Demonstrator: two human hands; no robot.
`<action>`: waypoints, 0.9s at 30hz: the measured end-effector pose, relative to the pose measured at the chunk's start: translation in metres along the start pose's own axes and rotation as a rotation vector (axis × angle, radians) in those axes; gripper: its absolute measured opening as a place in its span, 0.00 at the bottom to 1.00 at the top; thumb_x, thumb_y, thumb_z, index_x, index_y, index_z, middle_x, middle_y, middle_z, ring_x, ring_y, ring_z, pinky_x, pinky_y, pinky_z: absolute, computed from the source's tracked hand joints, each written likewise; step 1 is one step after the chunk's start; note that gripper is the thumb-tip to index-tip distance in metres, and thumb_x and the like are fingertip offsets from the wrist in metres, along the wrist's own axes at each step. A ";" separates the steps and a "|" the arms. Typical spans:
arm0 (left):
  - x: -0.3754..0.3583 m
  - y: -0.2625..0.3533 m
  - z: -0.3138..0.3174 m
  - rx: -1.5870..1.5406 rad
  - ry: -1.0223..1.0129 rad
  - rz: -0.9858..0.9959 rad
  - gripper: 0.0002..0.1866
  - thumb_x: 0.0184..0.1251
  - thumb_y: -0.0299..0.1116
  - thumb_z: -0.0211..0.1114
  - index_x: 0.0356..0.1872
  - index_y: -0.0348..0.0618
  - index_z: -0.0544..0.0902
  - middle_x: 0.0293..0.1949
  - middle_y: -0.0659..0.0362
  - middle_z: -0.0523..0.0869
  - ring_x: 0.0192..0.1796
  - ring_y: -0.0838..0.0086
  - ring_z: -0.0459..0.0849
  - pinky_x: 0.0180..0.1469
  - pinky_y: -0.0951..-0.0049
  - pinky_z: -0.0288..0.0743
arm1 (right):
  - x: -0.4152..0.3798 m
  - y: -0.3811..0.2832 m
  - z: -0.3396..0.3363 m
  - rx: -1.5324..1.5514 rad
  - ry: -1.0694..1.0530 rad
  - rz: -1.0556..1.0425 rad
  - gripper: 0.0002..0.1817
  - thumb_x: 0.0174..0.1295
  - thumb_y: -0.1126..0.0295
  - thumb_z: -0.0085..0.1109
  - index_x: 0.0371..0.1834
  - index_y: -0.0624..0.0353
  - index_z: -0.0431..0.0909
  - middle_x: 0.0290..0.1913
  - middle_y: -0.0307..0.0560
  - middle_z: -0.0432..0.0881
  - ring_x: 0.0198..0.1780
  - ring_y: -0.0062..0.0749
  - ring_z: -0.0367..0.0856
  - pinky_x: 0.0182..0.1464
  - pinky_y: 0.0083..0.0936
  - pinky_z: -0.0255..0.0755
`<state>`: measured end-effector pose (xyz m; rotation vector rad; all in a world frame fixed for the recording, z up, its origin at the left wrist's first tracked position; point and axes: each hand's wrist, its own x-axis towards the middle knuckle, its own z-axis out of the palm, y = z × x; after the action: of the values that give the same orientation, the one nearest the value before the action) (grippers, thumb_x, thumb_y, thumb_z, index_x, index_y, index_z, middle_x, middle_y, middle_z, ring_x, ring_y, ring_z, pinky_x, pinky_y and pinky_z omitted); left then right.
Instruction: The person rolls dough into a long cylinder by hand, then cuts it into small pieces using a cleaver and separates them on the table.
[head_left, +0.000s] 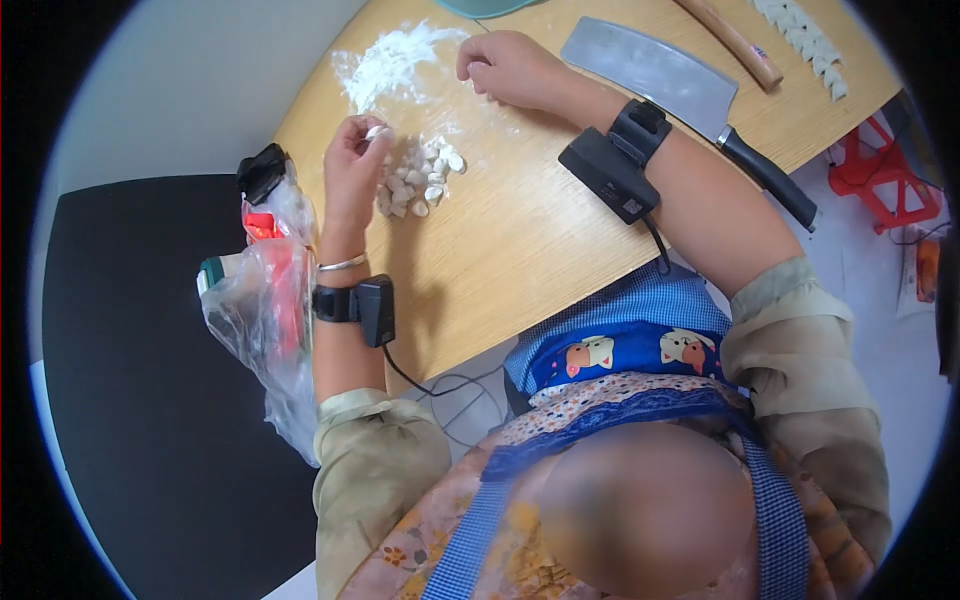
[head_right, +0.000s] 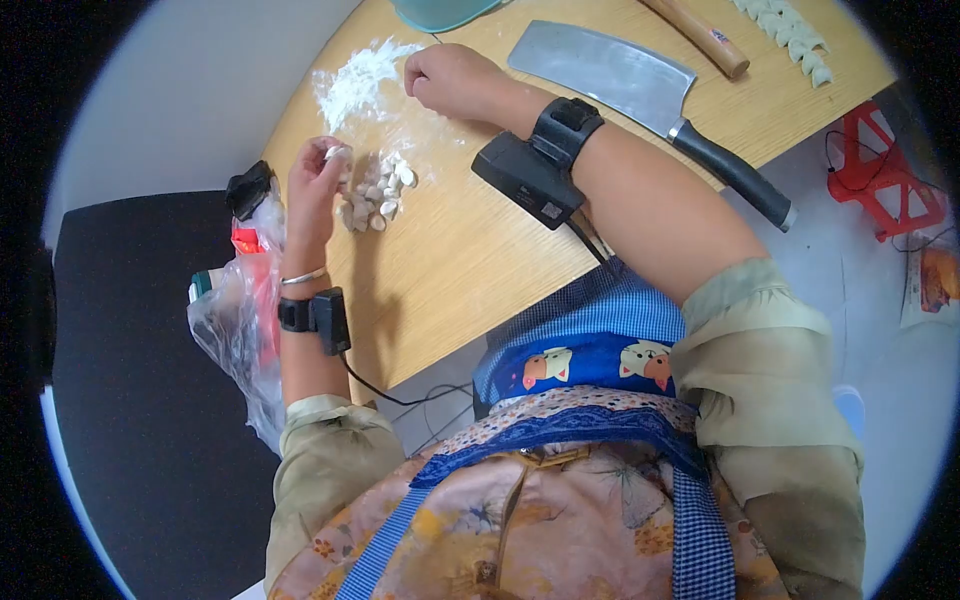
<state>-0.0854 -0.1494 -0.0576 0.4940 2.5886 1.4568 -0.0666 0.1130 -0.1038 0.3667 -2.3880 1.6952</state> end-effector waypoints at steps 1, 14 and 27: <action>-0.004 0.002 -0.009 -0.024 -0.025 -0.034 0.10 0.69 0.29 0.67 0.46 0.35 0.82 0.40 0.65 0.84 0.40 0.80 0.80 0.45 0.74 0.78 | 0.000 -0.002 -0.001 -0.008 -0.010 0.024 0.09 0.64 0.72 0.53 0.39 0.63 0.81 0.30 0.43 0.83 0.31 0.27 0.83 0.34 0.26 0.78; -0.030 -0.006 0.043 0.720 0.035 0.580 0.19 0.61 0.38 0.71 0.52 0.44 0.83 0.49 0.48 0.81 0.52 0.51 0.79 0.56 0.57 0.75 | -0.001 -0.001 0.006 -0.149 -0.020 -0.052 0.09 0.63 0.70 0.54 0.39 0.62 0.82 0.30 0.46 0.84 0.32 0.32 0.84 0.39 0.30 0.77; -0.010 -0.003 -0.019 0.054 -0.164 0.003 0.14 0.69 0.28 0.64 0.53 0.37 0.81 0.51 0.60 0.84 0.51 0.75 0.83 0.52 0.75 0.76 | -0.001 -0.004 0.001 -0.085 -0.050 -0.020 0.10 0.64 0.71 0.52 0.40 0.63 0.82 0.30 0.47 0.84 0.31 0.30 0.84 0.37 0.30 0.77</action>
<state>-0.0819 -0.1692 -0.0503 0.5978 2.5048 1.2912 -0.0640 0.1110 -0.1005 0.4226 -2.4737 1.5878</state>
